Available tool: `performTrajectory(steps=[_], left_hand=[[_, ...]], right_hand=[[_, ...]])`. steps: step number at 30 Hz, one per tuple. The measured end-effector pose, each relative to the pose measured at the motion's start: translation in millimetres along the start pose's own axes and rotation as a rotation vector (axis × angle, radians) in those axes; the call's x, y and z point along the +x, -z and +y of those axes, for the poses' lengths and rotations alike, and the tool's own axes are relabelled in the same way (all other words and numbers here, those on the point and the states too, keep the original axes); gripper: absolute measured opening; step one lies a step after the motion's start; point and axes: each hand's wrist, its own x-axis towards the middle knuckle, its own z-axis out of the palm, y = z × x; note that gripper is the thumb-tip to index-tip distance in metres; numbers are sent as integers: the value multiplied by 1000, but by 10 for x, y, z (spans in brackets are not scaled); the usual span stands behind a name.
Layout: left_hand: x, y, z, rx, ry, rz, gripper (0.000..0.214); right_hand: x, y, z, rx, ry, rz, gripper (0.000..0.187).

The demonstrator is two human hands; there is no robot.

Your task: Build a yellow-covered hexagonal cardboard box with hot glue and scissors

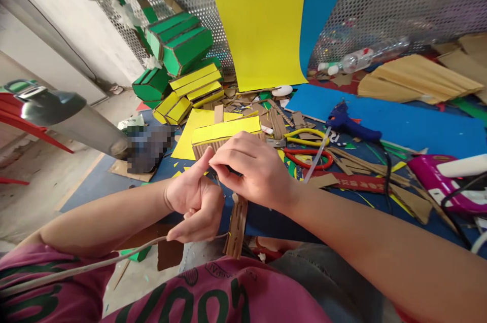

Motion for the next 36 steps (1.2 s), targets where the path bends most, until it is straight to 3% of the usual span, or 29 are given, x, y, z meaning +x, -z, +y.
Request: performTrajectory(steps=[5, 18, 36], left_hand=[[9, 18, 9, 39, -10, -39, 129], [-7, 25, 9, 17, 30, 73, 133], [-27, 12, 5, 24, 44, 95, 134]], right_hand=[[-16, 3, 22, -7, -6, -19, 23], [3, 25, 39, -169, 40, -48, 21], [6, 34, 40, -117, 26, -50, 23]])
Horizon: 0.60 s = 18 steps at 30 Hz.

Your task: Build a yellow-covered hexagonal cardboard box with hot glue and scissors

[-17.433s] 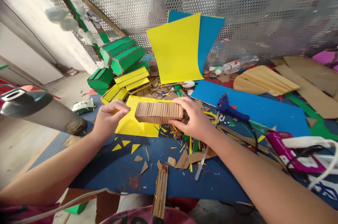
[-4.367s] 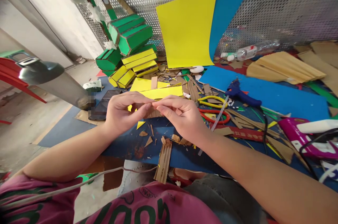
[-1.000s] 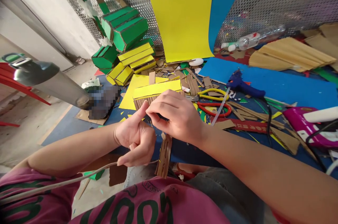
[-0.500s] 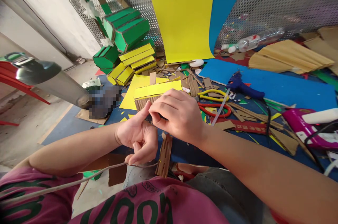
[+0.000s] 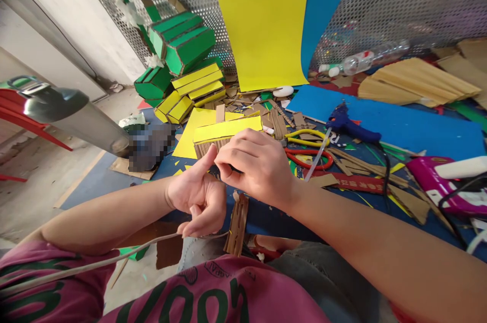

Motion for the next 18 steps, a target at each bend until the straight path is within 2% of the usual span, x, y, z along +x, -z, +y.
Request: performTrajectory(steps=[5, 10, 18], left_hand=[[-13, 14, -19, -21, -32, -24, 134], [-5, 0, -5, 2, -7, -11, 135], [19, -21, 11, -17, -9, 12, 136]], right_hand=[[-3, -2, -2, 36, -8, 15, 23], [-31, -6, 26, 43, -8, -1, 22], [-38, 3, 27, -79, 27, -13, 21]])
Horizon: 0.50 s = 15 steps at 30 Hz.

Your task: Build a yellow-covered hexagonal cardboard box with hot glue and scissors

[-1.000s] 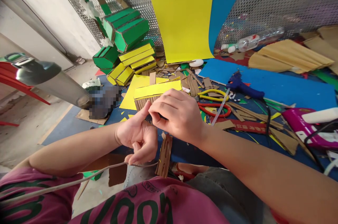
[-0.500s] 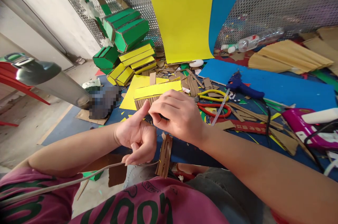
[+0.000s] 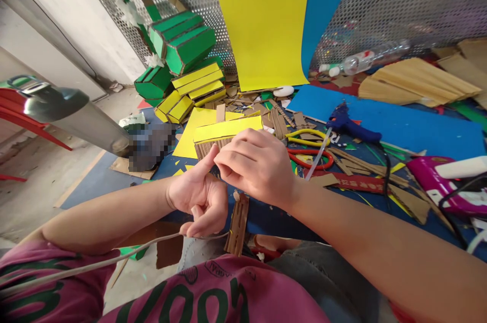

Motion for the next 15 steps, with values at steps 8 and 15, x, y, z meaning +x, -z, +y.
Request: performTrajectory(steps=[8, 15], left_hand=[[2, -3, 4, -6, -15, -6, 135], [4, -16, 8, 32, -34, -30, 135]], right_hand=[[26, 5, -11, -32, 17, 3, 19], [20, 16, -8, -20, 27, -3, 19]])
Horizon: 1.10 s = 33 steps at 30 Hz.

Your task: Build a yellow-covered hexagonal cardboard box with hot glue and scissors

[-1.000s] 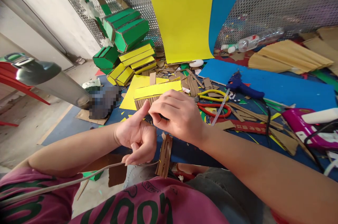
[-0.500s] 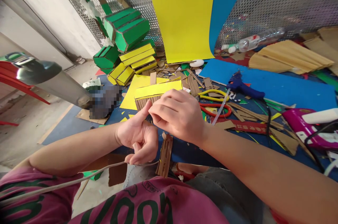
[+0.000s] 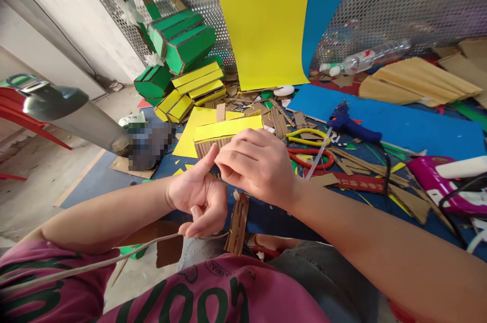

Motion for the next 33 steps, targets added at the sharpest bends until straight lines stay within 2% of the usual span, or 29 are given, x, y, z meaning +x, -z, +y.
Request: performTrajectory(steps=[10, 14, 19, 33], left_hand=[[-20, 9, -15, -47, -20, -25, 140], [-28, 22, -20, -37, -20, -41, 141], [-31, 25, -15, -27, 0, -15, 141], [-27, 24, -17, -39, 24, 18, 142]], right_hand=[[17, 14, -2, 1, 37, -3, 17], [8, 2, -10, 63, 1, 12, 19], [8, -9, -19, 112, -30, 21, 20], [23, -10, -14, 50, -6, 9, 19]])
